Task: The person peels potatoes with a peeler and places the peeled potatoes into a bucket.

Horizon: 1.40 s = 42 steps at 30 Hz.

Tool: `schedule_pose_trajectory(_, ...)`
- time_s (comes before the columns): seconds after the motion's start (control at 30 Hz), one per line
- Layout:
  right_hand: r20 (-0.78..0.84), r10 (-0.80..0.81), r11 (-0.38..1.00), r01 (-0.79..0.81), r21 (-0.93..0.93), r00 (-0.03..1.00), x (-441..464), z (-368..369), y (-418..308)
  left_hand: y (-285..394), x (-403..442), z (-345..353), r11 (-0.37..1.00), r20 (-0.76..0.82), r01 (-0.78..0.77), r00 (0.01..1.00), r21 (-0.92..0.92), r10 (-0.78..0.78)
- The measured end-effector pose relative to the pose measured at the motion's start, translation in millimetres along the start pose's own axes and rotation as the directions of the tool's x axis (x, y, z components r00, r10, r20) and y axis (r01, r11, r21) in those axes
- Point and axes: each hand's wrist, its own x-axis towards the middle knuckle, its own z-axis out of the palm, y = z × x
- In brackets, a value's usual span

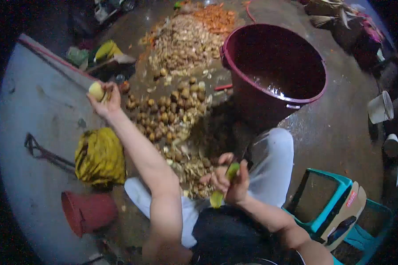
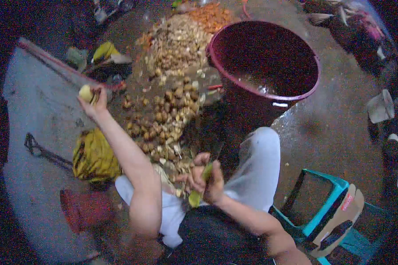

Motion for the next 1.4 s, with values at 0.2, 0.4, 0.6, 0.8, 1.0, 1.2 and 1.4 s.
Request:
schedule_pose_trajectory(0.2,0.043,-0.061,0.997,0.058,0.056,0.997,5,-19,-8,-15,10,-43,0.990,-0.324,-0.109,0.943,-0.085,0.076)
schedule_pose_trajectory(0.4,-0.001,0.039,0.999,-0.039,0.006,0.999,-9,-7,18,-28,5,-98,0.965,-0.430,-0.186,0.898,-0.182,0.092)
schedule_pose_trajectory(0.6,0.040,0.118,0.969,-0.106,-0.223,0.992,-12,2,38,-45,-13,-111,0.942,-0.503,-0.263,0.855,-0.207,0.129)
schedule_pose_trajectory(0.8,-0.006,0.196,0.951,-0.191,-0.244,0.981,-26,16,41,-43,-6,-140,0.922,-0.515,-0.250,0.854,-0.296,0.067)
schedule_pose_trajectory(1.0,0.099,0.358,0.923,-0.336,-0.190,0.928,-61,45,23,-51,-7,-157,0.949,-0.496,-0.218,0.865,-0.228,0.080)
schedule_pose_trajectory(1.2,0.071,0.204,0.965,-0.188,-0.183,0.976,-27,12,0,-73,-25,-168,0.991,-0.567,-0.130,0.815,0.019,0.118)
schedule_pose_trajectory(1.4,0.006,-0.245,0.931,0.237,-0.277,0.970,28,-44,-48,-157,-100,-198,0.832,-0.586,0.494,0.763,0.253,-0.275)
